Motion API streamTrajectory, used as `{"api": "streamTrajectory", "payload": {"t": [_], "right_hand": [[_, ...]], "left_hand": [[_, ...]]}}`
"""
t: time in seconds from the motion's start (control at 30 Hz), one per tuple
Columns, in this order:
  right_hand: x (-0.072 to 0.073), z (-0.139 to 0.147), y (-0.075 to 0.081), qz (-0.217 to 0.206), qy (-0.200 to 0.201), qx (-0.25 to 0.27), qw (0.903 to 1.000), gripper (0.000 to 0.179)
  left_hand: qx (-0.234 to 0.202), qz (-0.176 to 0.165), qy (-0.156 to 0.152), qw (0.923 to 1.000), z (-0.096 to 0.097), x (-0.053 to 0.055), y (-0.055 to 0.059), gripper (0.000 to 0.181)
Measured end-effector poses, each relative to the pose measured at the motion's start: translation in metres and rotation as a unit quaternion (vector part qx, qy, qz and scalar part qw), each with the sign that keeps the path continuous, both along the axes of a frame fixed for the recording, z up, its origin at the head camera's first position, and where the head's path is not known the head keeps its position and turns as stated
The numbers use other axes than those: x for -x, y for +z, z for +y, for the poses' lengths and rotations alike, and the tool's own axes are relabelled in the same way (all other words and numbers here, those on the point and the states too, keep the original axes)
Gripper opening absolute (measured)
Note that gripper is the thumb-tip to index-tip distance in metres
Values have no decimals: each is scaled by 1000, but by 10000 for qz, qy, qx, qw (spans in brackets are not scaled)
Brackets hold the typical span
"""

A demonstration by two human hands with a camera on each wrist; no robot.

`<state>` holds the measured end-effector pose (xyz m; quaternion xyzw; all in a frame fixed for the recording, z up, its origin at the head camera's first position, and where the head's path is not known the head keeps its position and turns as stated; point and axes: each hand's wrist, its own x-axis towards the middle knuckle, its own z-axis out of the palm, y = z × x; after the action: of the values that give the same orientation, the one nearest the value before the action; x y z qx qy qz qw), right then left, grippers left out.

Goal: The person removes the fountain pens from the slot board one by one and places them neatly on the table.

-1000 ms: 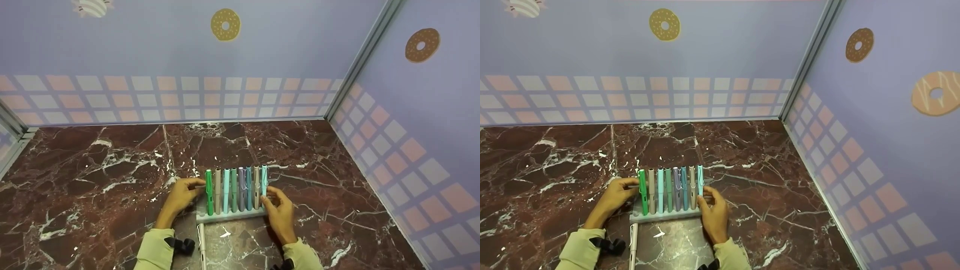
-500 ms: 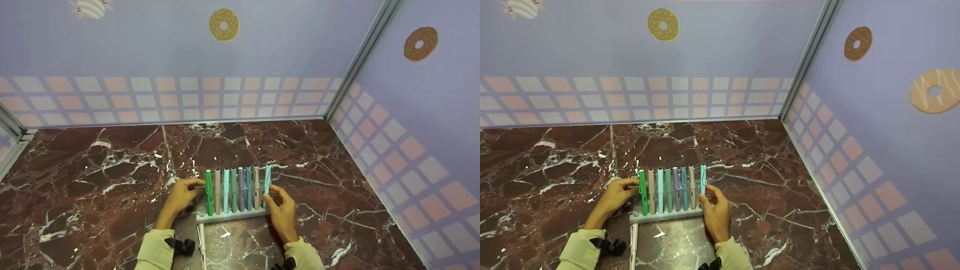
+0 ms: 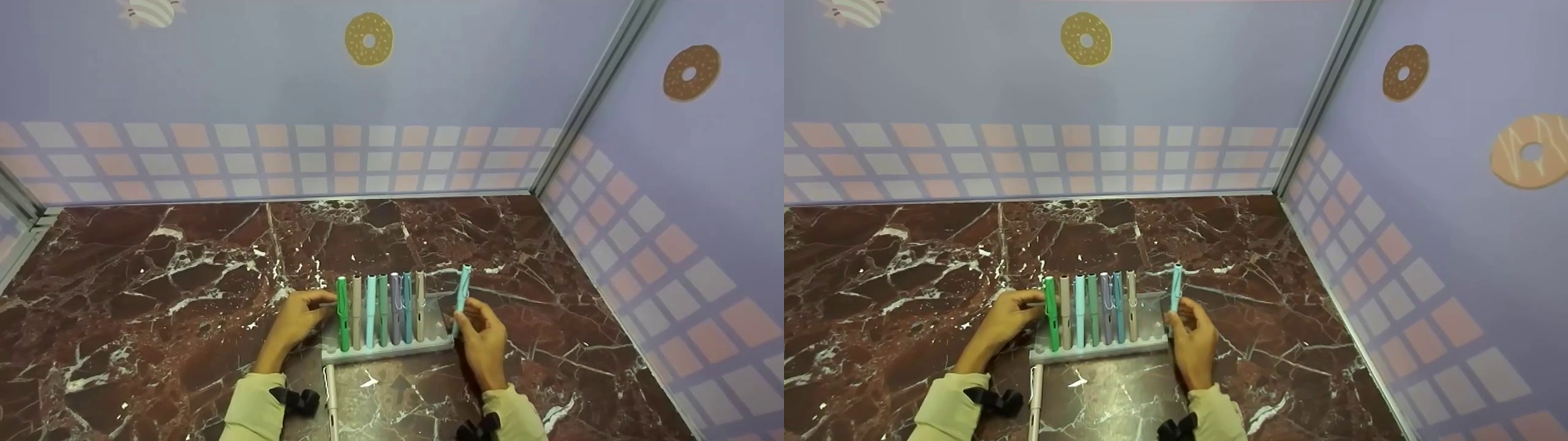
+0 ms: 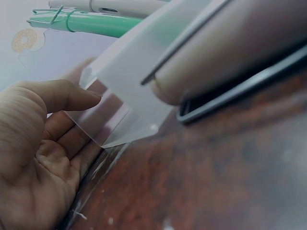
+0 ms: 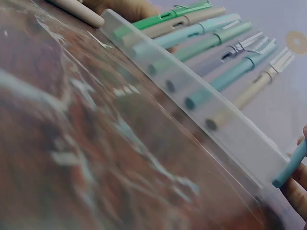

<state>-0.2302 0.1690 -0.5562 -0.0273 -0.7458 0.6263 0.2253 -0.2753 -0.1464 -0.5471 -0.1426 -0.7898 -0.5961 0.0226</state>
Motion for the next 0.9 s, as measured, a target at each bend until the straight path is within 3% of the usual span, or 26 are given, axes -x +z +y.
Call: {"api": "streamTrajectory", "payload": {"t": [0.17, 0.3, 0.43, 0.63, 0.9], "right_hand": [[8, 25, -19, -9, -97, 117, 9999, 26], [10, 43, -22, 28, -352, 86, 9993, 26], [8, 49, -13, -9, -551, -72, 9985, 24], [-3, 40, 10, -242, -451, -251, 9984, 25], [-9, 38, 11, -183, -500, -280, 9982, 24]], "left_hand": [[58, -62, 75, 9999, -2, 13, -25, 14], [72, -115, 87, 9999, -1, 13, -24, 14], [24, -164, 88, 9998, -3, 14, -25, 15], [-57, -164, 30, 9998, -5, 14, -24, 16], [-20, -188, 34, 9998, -4, 12, -24, 15]]}}
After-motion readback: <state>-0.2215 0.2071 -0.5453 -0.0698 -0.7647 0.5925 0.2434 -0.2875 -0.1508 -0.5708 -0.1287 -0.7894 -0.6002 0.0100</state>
